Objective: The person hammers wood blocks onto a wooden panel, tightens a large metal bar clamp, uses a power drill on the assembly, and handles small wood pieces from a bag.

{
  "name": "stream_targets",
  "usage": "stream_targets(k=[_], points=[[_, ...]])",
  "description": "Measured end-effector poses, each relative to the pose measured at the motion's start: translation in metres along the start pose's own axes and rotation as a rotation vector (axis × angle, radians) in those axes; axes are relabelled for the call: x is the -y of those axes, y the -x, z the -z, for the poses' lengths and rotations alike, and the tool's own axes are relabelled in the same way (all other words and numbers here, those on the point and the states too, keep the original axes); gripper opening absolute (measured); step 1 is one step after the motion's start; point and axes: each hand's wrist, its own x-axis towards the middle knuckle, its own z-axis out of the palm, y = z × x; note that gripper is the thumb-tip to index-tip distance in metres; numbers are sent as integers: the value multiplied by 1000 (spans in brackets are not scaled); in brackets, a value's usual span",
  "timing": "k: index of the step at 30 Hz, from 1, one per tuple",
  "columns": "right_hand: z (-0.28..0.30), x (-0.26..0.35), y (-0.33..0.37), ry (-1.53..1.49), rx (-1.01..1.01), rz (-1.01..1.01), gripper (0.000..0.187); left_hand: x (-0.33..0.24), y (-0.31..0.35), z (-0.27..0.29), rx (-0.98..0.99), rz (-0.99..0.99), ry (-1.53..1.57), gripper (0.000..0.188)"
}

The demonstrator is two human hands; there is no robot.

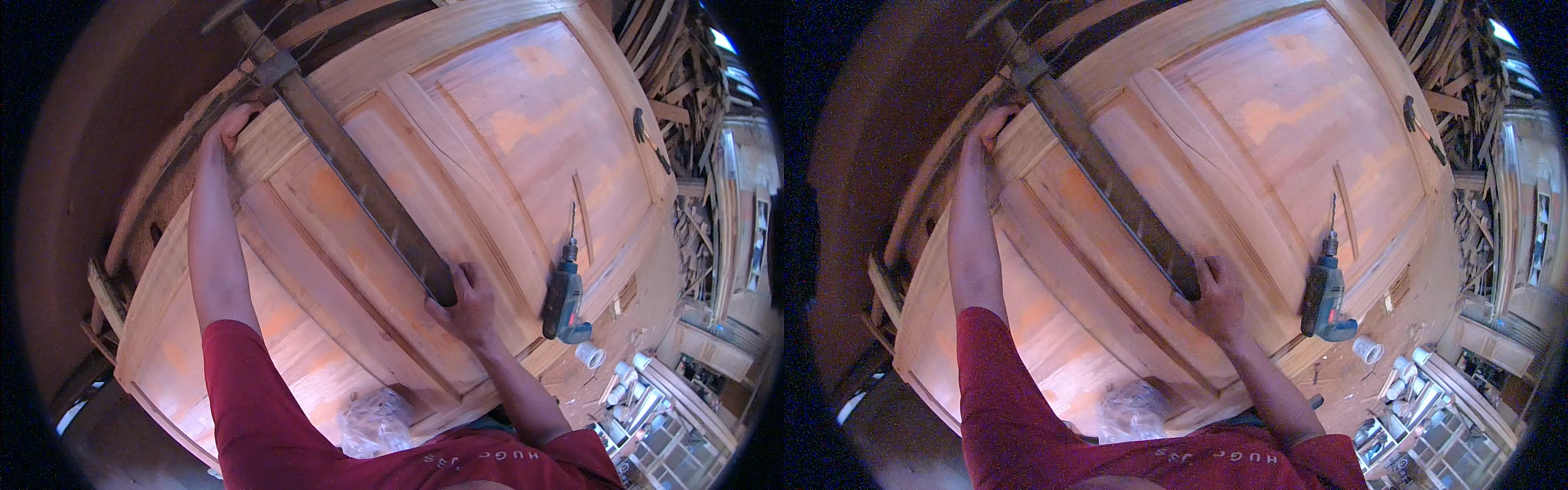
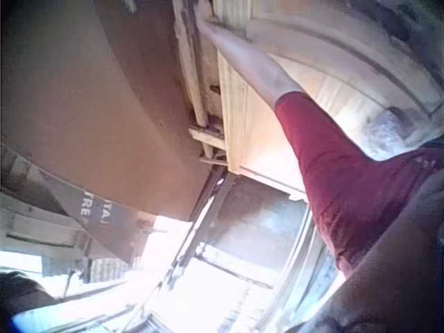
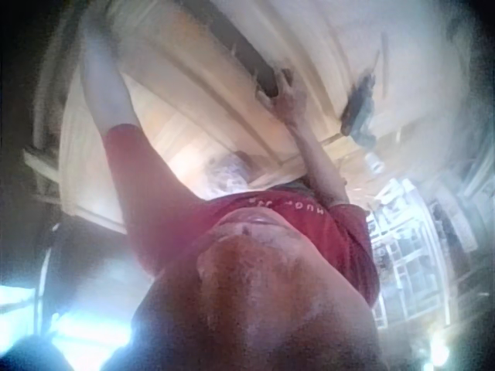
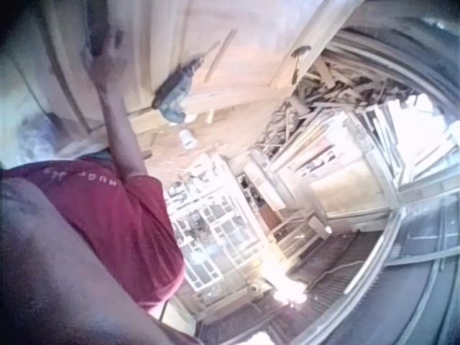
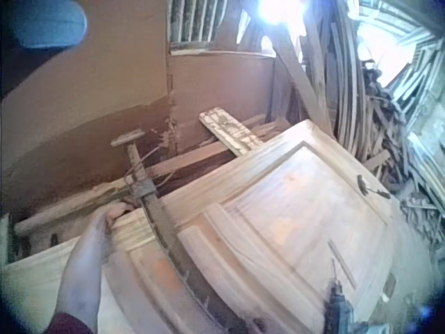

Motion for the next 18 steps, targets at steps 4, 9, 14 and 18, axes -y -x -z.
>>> stream_targets(k=[4,9,14,18], points=[[2,-3,6,-22,6,-12,69,2,-5,2,0,-18,-41,28],[2,-2,8,-11,-3,-2,69,5,-9,0,-6,-100,-1,28],[5,-6,29,15,47,-104,73,8,-22,2,-122,-398,-427,37],[12,-15,52,43,44,-43,72,25,-43,16,-396,-457,-695,44]])
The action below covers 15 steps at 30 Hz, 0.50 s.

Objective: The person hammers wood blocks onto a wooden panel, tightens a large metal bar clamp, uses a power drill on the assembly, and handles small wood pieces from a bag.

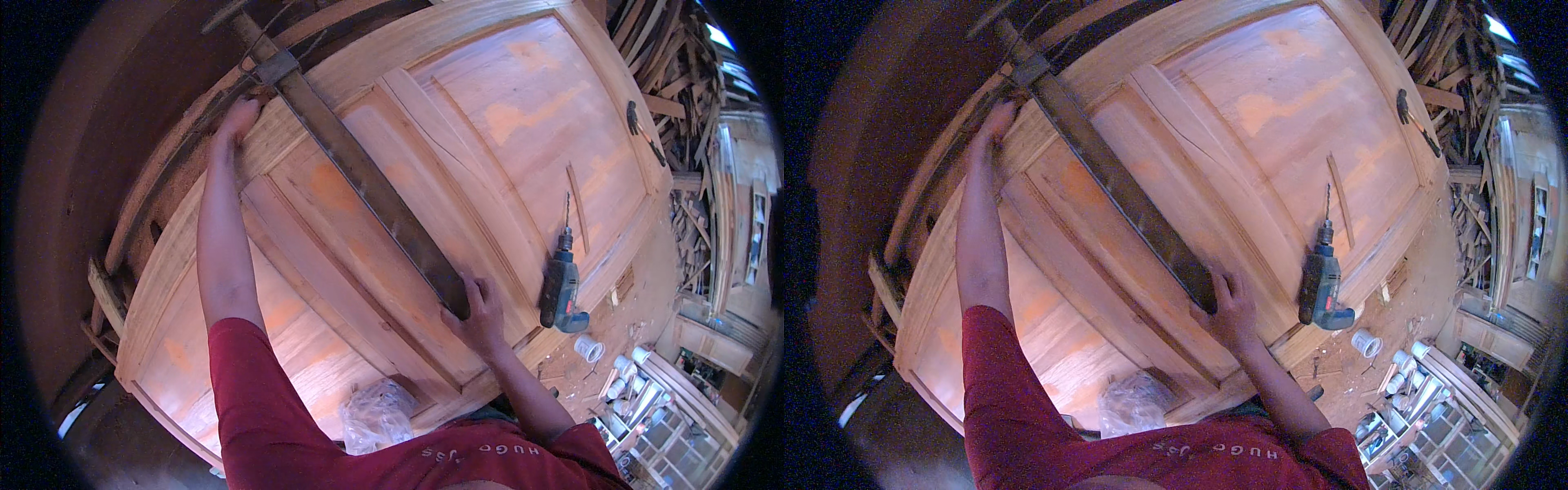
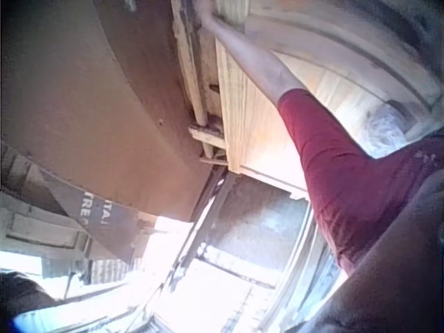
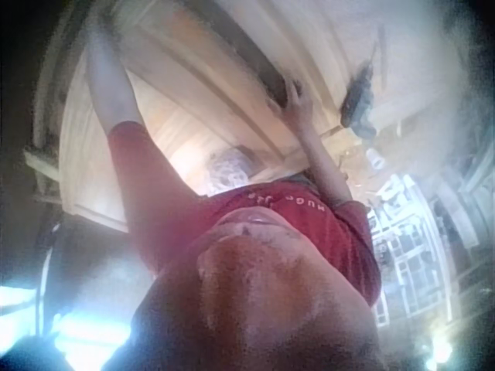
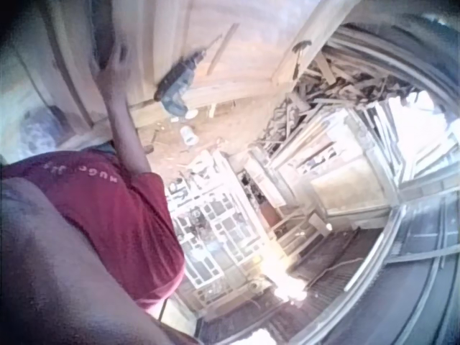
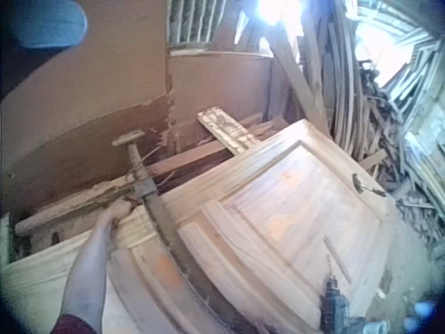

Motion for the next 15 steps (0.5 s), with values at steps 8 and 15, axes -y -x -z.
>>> stream_targets(k=[8,15], points=[[41,-39,104,137,140,-139,73,-87,46,-4,-348,120,-142,54],[72,-67,186,217,242,-205,69,-58,209,-21,-1009,-18,527,39]])
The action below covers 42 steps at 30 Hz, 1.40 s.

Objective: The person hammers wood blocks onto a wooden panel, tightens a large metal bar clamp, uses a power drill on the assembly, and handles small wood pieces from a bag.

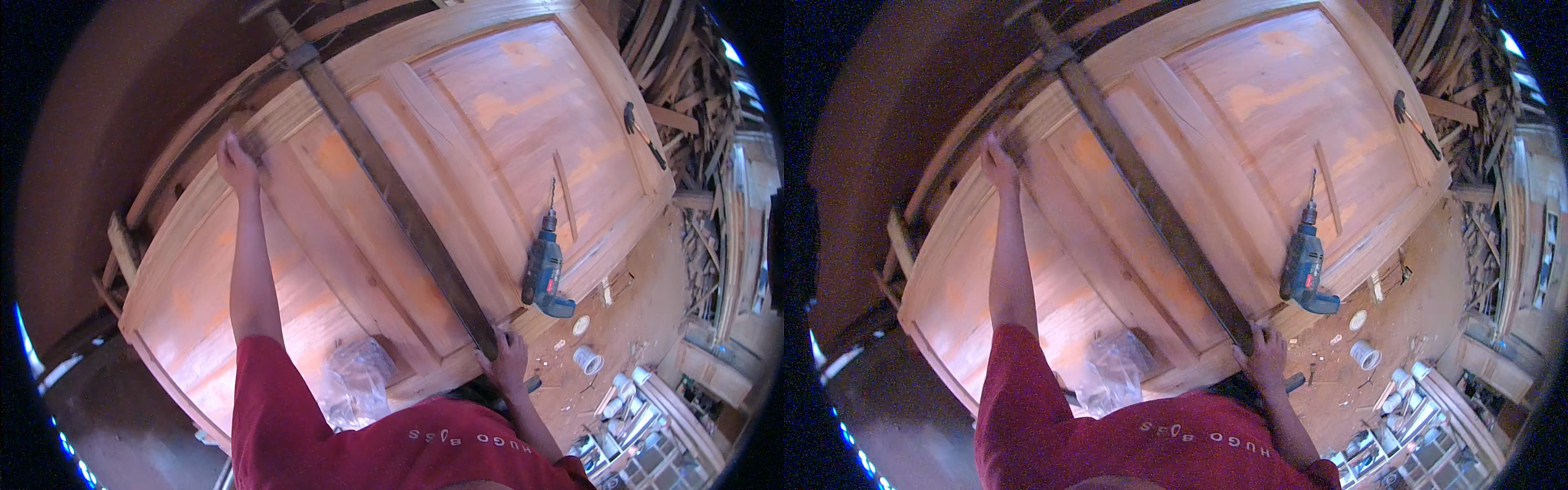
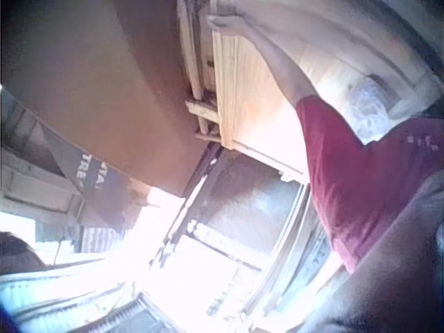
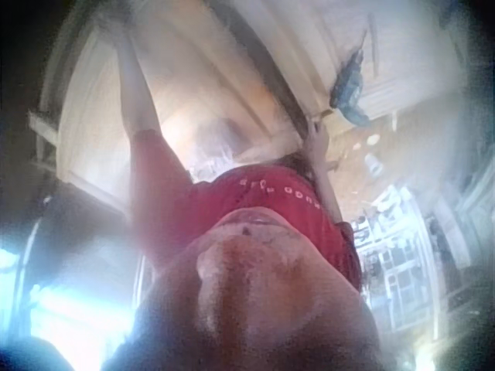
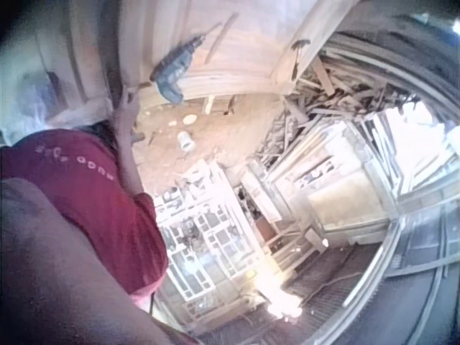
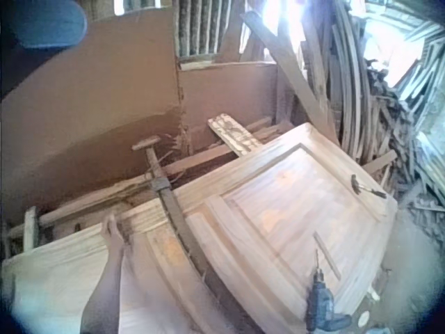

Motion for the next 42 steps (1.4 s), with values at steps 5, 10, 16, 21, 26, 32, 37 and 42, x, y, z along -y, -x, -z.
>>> stream_targets(k=[5,10,16,21,26,32,37,42], points=[[0,-18,32,5,-10,11,69,-57,149,166,108,52,-382,36],[-5,-39,64,-34,32,-16,66,-92,312,307,52,155,-716,36],[-21,-64,86,-102,-41,111,65,-129,456,389,-21,304,-1031,35],[-30,-75,97,-135,-129,225,65,-133,516,411,-150,451,-871,38],[-20,-91,115,-125,-86,257,58,-158,554,409,-124,391,-823,40],[-18,-141,169,-200,-233,227,46,-161,607,445,1,444,-901,42],[-26,-214,218,-283,-338,46,40,-172,617,435,-3,370,-859,44],[-50,-268,264,-399,-438,-193,38,-135,630,443,184,543,-1058,55]])
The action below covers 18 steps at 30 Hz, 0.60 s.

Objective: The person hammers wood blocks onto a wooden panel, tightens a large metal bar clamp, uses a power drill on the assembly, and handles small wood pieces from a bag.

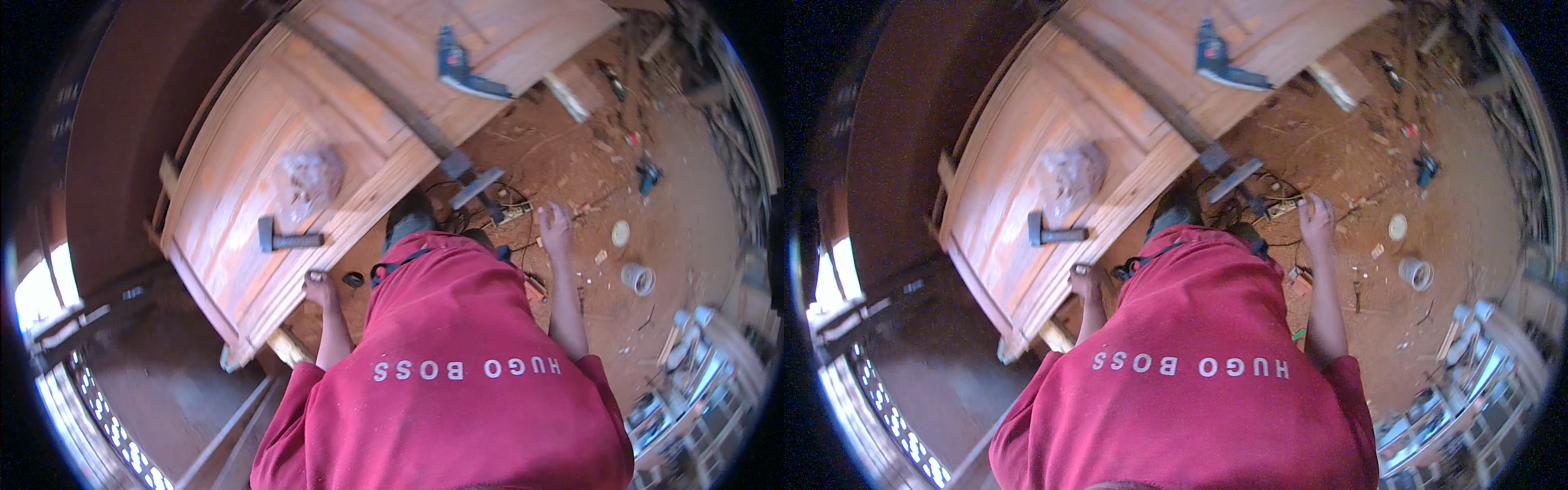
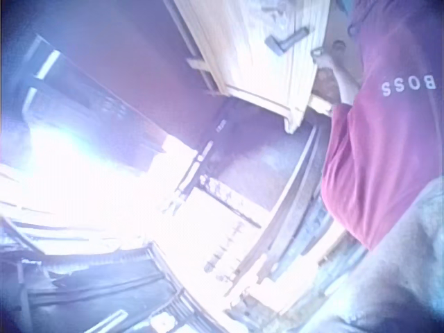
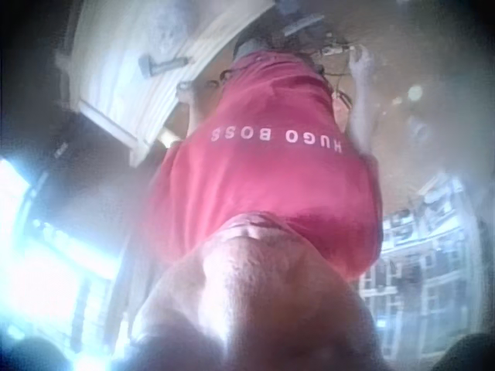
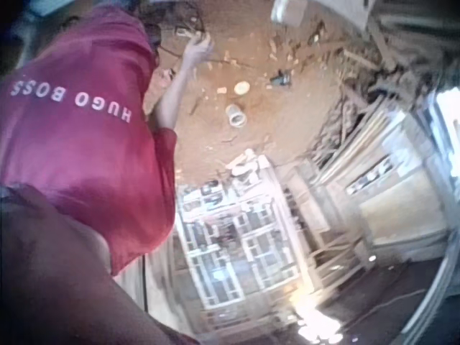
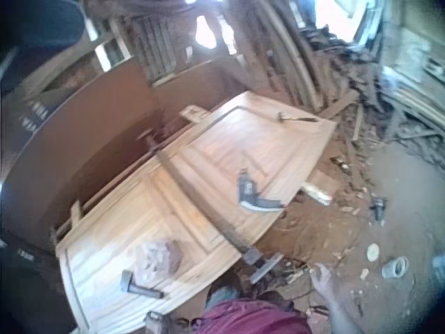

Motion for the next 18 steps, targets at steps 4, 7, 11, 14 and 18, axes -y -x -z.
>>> stream_targets(k=[4,7,11,14,18], points=[[-11,-51,39,-61,-60,-142,37,14,-22,3,28,-58,288,32],[-20,-75,71,-121,-68,-276,39,-13,-50,10,-80,-132,120,34],[-45,-99,101,-157,-22,-404,36,-133,-27,49,-416,-434,325,36],[-81,-129,127,-163,22,-489,32,-232,-1,61,-348,-783,607,34],[-116,-169,178,-141,45,-505,29,-389,40,49,187,-1063,587,28]])
